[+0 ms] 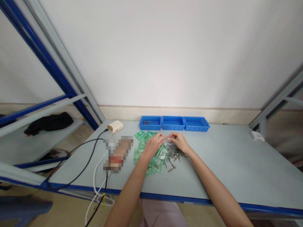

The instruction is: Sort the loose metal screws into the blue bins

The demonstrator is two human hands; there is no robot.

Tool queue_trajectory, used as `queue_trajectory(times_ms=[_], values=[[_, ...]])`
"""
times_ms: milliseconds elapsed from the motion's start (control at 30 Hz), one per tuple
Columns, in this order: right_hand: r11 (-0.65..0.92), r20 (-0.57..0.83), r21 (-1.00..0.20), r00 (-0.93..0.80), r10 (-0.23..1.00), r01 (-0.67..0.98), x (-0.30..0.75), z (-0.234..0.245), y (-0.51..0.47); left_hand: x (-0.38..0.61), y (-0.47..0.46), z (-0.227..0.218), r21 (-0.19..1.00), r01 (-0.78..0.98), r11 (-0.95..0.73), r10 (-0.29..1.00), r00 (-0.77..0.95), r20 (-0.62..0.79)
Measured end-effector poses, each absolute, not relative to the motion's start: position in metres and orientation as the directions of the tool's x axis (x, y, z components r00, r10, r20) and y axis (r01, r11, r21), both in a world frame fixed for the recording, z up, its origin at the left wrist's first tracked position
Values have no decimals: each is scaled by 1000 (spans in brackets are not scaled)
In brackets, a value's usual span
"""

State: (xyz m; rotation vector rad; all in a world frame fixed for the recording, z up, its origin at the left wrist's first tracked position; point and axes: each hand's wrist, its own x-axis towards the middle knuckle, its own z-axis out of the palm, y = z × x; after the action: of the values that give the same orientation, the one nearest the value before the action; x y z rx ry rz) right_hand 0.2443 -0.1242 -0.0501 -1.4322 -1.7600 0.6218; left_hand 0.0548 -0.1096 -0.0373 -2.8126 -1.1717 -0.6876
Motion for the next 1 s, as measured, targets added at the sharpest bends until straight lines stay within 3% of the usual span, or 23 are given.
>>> queue_trajectory(times_ms=[200,567,1000], values=[[230,226,-815,-74,971,531,240,-48,-127,57,-110,-37,122,722,-681,703,599,384],[173,235,-726,5,972,665,243,-34,-135,58,-111,-38,218,715,-664,732,563,383],[215,277,-687,-23,960,694,241,-36,-136,57,-109,-40,173,731,-660,731,572,372]])
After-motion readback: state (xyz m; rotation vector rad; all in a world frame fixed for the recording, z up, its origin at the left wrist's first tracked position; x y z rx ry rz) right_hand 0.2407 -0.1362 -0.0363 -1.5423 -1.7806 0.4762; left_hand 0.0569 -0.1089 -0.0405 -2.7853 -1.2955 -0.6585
